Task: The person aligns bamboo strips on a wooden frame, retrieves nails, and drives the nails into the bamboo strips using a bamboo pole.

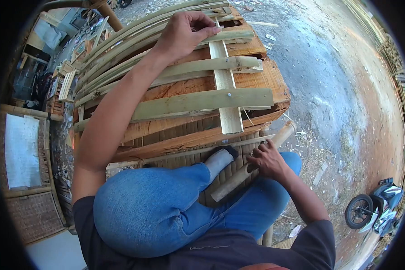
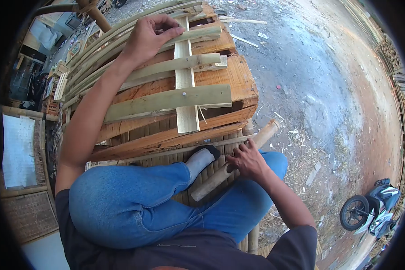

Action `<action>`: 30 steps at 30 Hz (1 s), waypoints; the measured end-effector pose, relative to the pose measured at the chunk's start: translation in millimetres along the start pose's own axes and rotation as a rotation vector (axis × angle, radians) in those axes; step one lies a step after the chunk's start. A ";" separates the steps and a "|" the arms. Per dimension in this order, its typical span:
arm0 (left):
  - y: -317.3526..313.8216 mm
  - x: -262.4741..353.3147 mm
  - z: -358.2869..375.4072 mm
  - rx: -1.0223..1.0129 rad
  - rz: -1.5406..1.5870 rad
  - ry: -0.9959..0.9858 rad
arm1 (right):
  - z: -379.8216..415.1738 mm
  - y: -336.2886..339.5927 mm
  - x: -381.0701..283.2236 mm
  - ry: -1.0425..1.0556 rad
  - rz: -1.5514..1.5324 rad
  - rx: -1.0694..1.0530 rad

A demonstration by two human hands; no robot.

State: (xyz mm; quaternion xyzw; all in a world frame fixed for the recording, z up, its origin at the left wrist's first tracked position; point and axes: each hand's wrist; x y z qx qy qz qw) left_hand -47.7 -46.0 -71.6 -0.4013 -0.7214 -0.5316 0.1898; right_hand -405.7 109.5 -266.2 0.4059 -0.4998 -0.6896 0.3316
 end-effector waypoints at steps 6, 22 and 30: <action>0.3 -0.1 -1.1 0.004 -0.055 -0.005 | 35.1 65.2 25.6 -0.135 -0.241 -0.075; -3.1 -6.3 -5.4 -0.037 0.070 -0.007 | 118.3 110.0 37.4 -0.206 -1.990 0.734; 0.1 -4.4 -2.0 -0.004 -0.010 0.008 | 102.6 71.6 50.4 -0.192 -2.267 0.972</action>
Point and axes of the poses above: each hand's wrist, its own z-axis away from the middle knuckle, its own y-axis out of the back of the hand, x = y × z, and after that the axes turned 1 degree about y, right-handed
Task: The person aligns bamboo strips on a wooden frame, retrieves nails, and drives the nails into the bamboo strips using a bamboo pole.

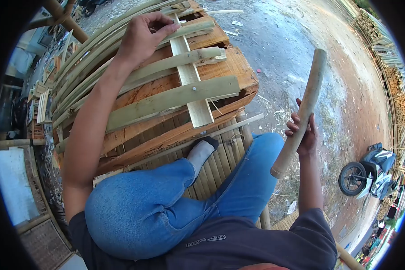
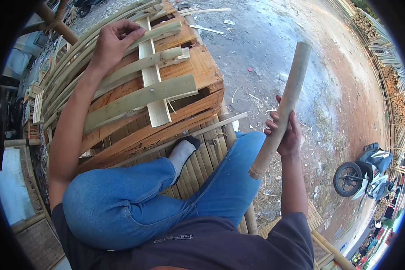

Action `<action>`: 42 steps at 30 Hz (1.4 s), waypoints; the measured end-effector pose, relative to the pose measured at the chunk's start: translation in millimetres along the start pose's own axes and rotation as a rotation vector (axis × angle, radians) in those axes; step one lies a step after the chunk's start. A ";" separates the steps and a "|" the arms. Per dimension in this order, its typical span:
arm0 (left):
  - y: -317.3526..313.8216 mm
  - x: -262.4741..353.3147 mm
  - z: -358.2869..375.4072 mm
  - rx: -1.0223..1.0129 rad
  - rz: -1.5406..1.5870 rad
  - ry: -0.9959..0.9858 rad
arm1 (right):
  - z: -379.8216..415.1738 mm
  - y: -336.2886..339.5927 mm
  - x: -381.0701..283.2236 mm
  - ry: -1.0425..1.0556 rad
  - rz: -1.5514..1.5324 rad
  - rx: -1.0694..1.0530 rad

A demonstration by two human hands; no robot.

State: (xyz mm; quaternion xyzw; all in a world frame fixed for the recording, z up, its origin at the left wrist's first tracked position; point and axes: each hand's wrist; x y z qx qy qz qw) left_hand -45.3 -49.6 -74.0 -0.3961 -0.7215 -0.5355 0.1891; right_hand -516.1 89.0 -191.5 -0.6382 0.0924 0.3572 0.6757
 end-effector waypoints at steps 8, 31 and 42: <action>-0.2 1.5 1.2 0.008 -0.018 -0.016 | 2.1 64.9 64.8 -0.120 -0.506 0.184; 1.9 -8.5 -0.7 -0.033 0.071 0.072 | 17.6 -15.6 61.5 -0.162 1.126 0.508; -3.9 -9.4 -0.3 0.069 0.052 -0.036 | 9.3 -41.3 54.2 -0.141 0.500 0.318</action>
Point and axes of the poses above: each hand's wrist, its own z-axis away from the middle knuckle, its own y-axis out of the back of the hand, x = y × z, and after that the axes turned 1 degree about y, right-handed
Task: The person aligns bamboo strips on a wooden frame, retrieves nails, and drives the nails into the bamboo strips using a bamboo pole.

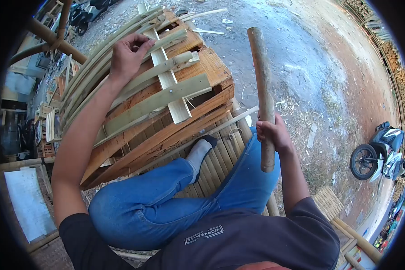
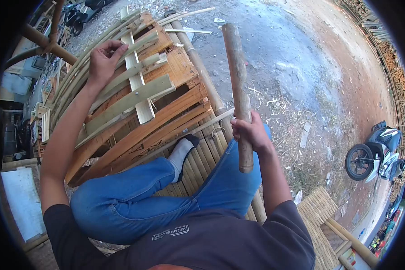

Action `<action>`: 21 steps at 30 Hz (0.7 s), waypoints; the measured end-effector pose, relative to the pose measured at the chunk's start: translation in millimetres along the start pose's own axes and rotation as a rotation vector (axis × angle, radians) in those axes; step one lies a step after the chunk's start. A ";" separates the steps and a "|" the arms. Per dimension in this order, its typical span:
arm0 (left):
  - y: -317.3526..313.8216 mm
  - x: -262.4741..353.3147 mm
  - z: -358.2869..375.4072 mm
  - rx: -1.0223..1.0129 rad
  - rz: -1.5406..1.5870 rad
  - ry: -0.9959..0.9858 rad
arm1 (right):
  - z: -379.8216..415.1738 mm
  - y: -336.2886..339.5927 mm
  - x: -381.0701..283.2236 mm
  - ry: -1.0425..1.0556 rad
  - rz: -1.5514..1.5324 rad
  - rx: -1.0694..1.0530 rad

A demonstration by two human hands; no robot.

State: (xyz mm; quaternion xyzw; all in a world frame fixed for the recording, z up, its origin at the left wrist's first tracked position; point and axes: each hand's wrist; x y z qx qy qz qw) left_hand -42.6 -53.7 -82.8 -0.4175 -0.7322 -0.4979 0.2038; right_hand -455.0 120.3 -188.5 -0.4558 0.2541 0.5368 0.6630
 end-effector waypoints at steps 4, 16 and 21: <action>-2.5 1.9 0.4 -0.003 0.009 0.025 | 9.3 5.7 -14.6 0.025 -0.153 -0.223; -0.9 11.9 2.1 -0.039 -0.043 0.127 | 18.5 37.5 -11.1 0.049 -1.007 -0.615; -0.3 1.7 1.6 -0.031 0.009 0.035 | 29.4 57.7 -0.4 0.055 -1.017 -0.562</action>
Point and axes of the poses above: each hand's wrist, its own z-axis away from the middle knuckle, its own y-axis out of the back of the hand, x = y × z, and after that the axes turned 1 degree about y, right-handed
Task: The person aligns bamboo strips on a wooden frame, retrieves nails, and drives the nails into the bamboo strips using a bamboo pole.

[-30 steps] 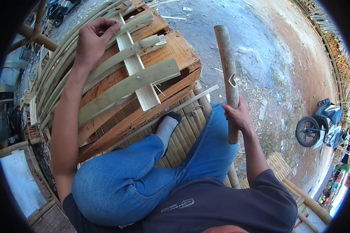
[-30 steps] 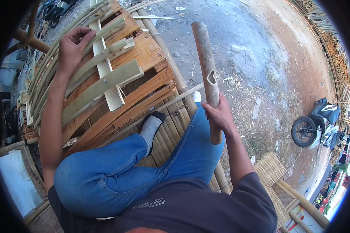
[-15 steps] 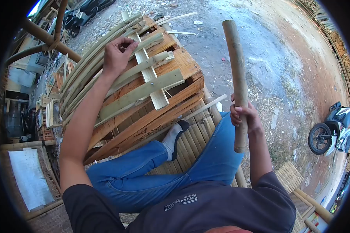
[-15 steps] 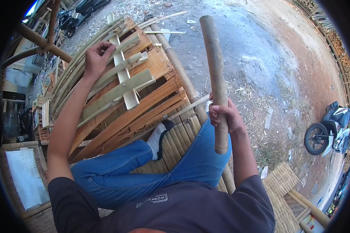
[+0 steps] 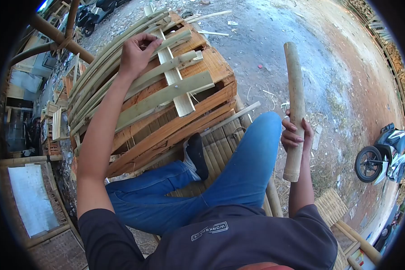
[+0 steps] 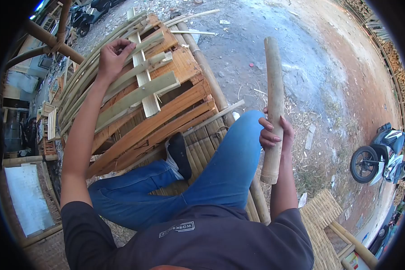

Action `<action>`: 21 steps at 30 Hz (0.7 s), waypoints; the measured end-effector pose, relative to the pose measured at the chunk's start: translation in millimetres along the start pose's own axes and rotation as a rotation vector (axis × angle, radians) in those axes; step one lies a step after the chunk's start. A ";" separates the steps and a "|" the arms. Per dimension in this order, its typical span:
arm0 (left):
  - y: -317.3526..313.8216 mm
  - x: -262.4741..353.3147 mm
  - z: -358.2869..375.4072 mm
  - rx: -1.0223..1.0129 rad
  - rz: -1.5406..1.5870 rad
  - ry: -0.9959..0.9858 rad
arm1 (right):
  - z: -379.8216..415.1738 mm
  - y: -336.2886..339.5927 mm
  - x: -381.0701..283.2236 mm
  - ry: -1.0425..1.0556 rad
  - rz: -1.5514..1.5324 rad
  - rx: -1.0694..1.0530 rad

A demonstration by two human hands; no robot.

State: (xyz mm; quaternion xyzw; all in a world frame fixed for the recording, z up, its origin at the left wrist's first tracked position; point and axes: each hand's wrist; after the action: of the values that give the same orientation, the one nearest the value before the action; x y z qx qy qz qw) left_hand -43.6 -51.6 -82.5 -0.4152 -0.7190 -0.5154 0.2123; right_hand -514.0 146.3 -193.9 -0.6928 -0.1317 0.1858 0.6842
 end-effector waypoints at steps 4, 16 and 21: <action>-1.9 0.9 -3.9 0.010 0.014 -0.017 | 13.1 -7.7 9.1 0.043 -0.037 0.105; 0.5 -9.7 -8.9 -0.026 -0.048 -0.042 | 19.7 -19.8 57.4 0.180 0.269 0.624; -0.4 2.0 -3.3 -0.013 -0.053 -0.101 | 6.2 -30.7 62.4 0.235 0.530 0.655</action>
State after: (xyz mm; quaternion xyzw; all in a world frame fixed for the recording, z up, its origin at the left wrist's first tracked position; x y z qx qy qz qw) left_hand -45.5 -54.0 -80.0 -0.4227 -0.7362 -0.5038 0.1595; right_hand -458.6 180.0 -168.2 -0.4656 0.1953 0.3066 0.8069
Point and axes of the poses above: each hand's wrist, its own z-axis away from the middle knuckle, its own y-axis out of the back of the hand, x = y × z, and after that the axes turned 1 degree about y, right-handed
